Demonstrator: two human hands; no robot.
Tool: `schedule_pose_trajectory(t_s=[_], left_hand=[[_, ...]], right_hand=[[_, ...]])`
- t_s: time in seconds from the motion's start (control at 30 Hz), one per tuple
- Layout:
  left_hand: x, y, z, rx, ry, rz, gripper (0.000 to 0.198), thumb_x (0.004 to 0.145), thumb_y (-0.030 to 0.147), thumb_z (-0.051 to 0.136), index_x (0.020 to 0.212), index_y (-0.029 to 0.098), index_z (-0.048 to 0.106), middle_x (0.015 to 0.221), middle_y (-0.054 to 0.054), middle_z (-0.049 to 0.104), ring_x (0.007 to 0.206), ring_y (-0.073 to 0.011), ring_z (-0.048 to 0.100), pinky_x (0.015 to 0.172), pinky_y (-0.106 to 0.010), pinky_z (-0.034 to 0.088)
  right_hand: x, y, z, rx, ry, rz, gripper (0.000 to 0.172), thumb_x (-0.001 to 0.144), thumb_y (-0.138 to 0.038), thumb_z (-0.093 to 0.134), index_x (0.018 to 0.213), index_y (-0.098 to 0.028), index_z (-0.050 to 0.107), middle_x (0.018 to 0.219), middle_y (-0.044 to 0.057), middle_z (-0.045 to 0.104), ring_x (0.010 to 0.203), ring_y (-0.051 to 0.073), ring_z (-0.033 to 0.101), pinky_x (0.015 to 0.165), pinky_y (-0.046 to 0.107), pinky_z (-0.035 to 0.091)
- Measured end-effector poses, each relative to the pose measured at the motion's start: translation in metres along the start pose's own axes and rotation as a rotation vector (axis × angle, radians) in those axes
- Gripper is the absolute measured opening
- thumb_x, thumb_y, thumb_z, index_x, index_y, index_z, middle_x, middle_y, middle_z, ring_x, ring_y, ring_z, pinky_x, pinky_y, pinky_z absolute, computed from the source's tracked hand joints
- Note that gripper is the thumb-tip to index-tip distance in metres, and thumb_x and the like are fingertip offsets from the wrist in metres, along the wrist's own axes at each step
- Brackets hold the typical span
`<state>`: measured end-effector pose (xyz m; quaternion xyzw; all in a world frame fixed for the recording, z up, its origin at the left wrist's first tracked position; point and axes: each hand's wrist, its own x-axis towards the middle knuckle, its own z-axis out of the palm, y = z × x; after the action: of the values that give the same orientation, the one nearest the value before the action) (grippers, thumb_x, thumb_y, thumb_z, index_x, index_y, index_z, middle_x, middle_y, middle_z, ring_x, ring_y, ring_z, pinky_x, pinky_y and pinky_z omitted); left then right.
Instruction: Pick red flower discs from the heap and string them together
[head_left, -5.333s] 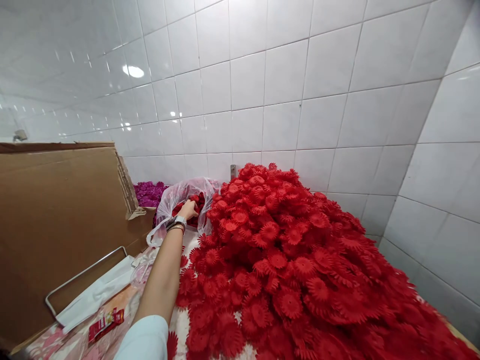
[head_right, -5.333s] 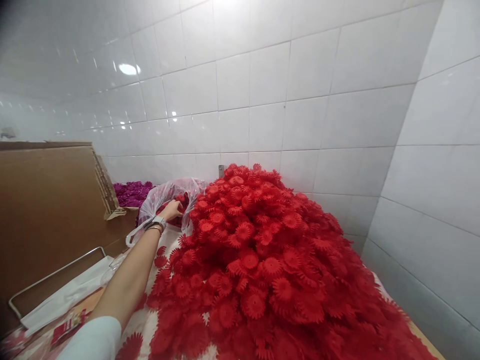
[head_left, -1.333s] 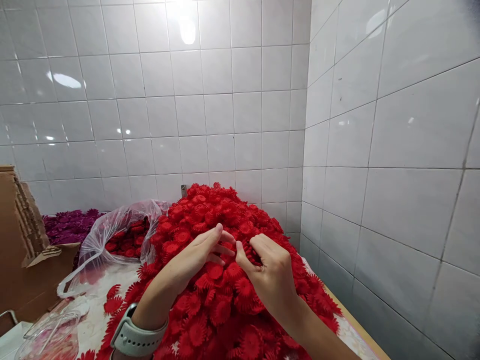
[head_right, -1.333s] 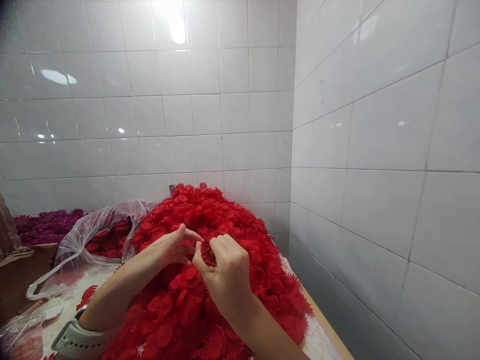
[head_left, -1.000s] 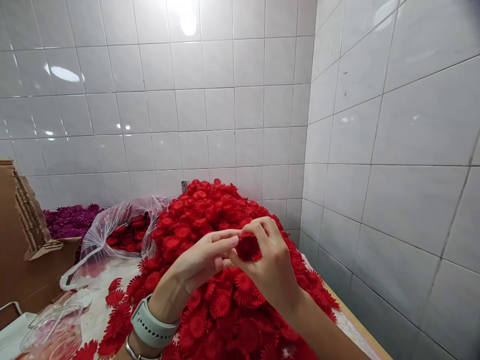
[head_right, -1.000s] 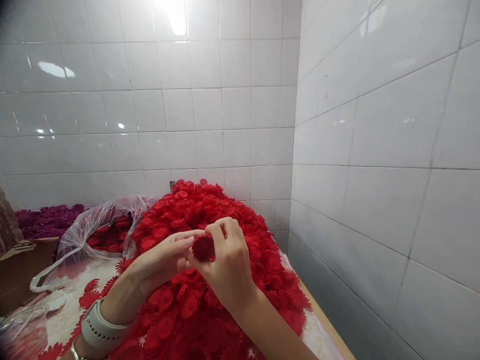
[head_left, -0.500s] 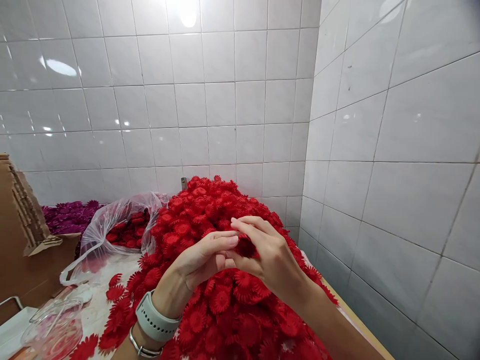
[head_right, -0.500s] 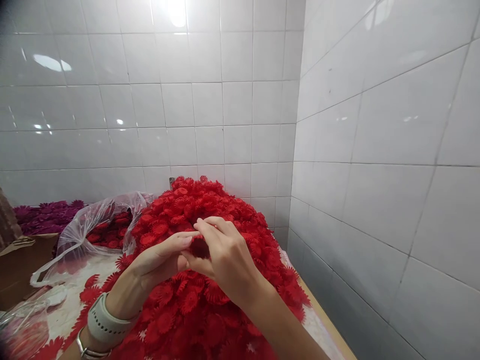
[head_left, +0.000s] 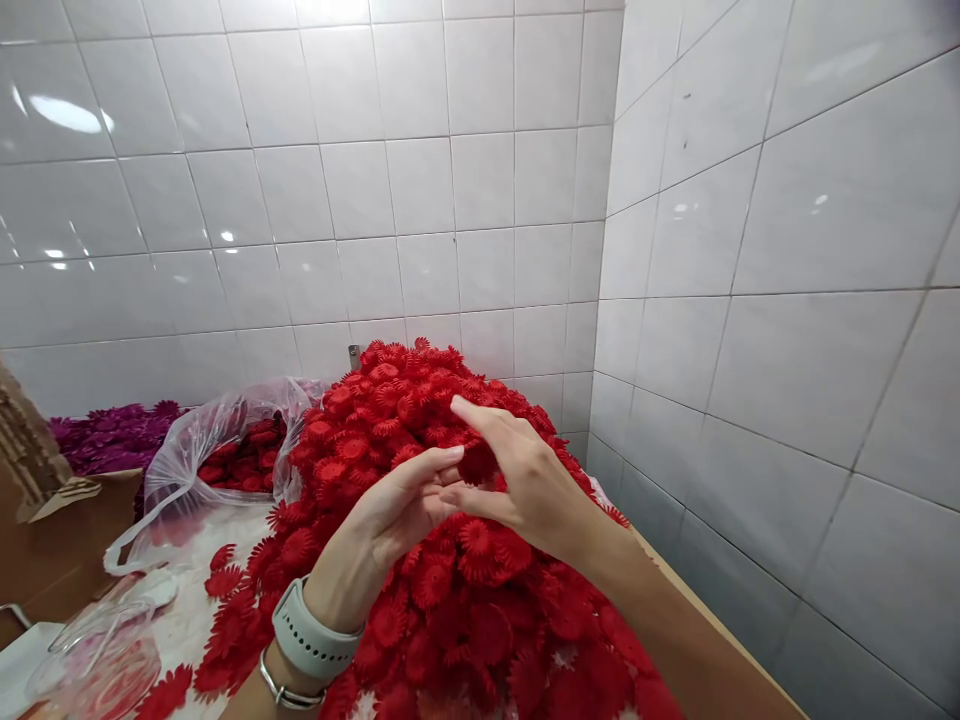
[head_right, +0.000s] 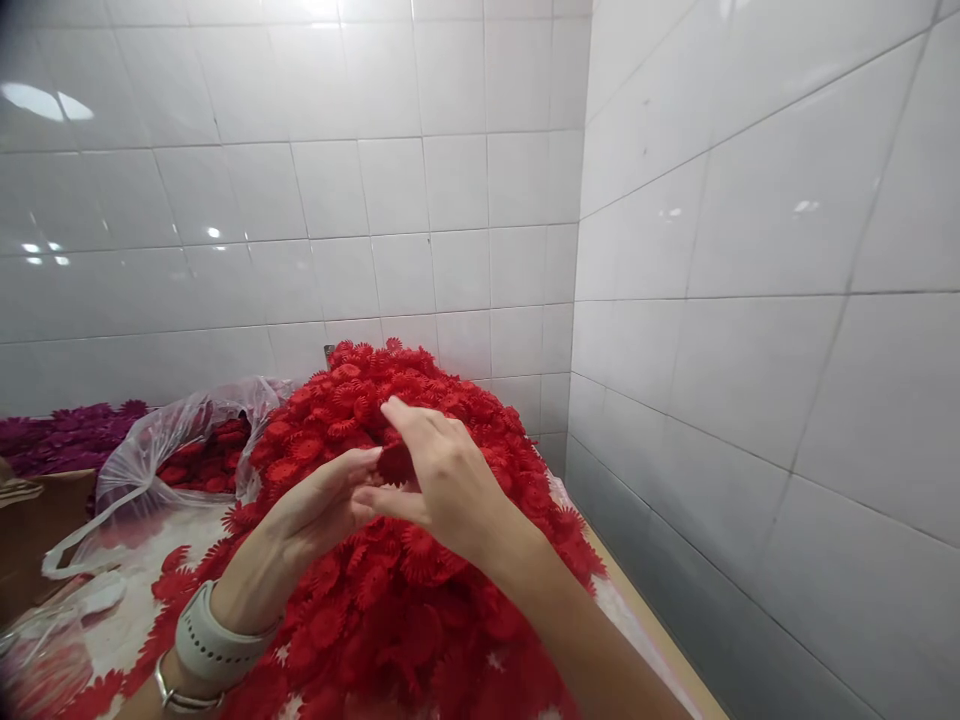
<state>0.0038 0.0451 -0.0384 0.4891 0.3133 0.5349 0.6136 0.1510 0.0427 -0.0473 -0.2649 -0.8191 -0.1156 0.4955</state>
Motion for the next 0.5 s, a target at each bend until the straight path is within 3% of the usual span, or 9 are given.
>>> schedule_pose_trajectory(t_s=[0.03,0.1,0.2,0.27,0.33,0.5], left_hand=[[0.001,-0.002,0.002,-0.021,0.016,-0.015,0.009,0.063,0.02,0.073,0.059,0.016,0.066,0.056,-0.001,0.061,0.053,-0.0114,0.056,0.061,-0.028,0.053],[0.0,-0.006,0.009,-0.084,0.006,-0.071,0.006,0.066,0.021,0.071,0.063,0.017,0.067,0.064,-0.001,0.064,0.062,-0.0128,0.06,0.065,-0.027,0.053],[-0.007,-0.016,0.022,-0.106,-0.077,-0.113,0.007,0.068,0.023,0.07,0.066,0.016,0.067,0.075,-0.003,0.067,0.077,-0.0165,0.062,0.071,-0.027,0.05],[-0.013,-0.023,0.03,-0.083,-0.147,-0.126,0.01,0.07,0.026,0.07,0.069,0.016,0.069,0.077,-0.004,0.068,0.081,-0.0172,0.062,0.073,-0.026,0.048],[-0.018,-0.029,0.036,-0.071,-0.218,-0.126,0.013,0.073,0.029,0.069,0.075,0.016,0.07,0.081,-0.004,0.068,0.085,-0.0171,0.062,0.078,-0.027,0.046],[-0.021,-0.029,0.038,0.019,-0.262,-0.087,0.018,0.074,0.034,0.068,0.079,0.017,0.072,0.09,-0.005,0.069,0.095,-0.0202,0.06,0.089,-0.03,0.042]], right_hand=[[0.0,-0.001,0.002,0.049,0.055,0.065,0.045,0.088,-0.04,0.054,0.126,-0.016,0.046,0.123,0.016,0.059,0.116,0.028,0.054,0.091,0.045,0.049],[-0.001,-0.005,0.007,0.102,0.238,0.135,0.034,0.09,-0.036,0.049,0.118,-0.017,0.05,0.117,0.015,0.061,0.112,0.025,0.056,0.09,0.041,0.049],[-0.003,-0.011,0.011,0.063,0.495,0.083,0.014,0.092,-0.023,0.043,0.09,-0.019,0.056,0.083,0.007,0.064,0.08,0.019,0.062,0.069,0.032,0.051],[-0.007,-0.012,0.01,0.027,0.578,0.057,0.023,0.092,-0.02,0.041,0.073,-0.021,0.053,0.06,0.001,0.056,0.054,0.014,0.054,0.052,0.027,0.044],[-0.01,-0.012,0.008,0.038,0.621,0.09,0.033,0.093,-0.021,0.039,0.061,-0.021,0.048,0.048,-0.002,0.047,0.041,0.011,0.043,0.043,0.026,0.034],[-0.01,-0.008,-0.001,0.382,0.705,0.241,0.05,0.095,-0.035,0.037,0.049,-0.02,0.048,0.041,-0.001,0.045,0.038,0.011,0.042,0.041,0.027,0.03]])
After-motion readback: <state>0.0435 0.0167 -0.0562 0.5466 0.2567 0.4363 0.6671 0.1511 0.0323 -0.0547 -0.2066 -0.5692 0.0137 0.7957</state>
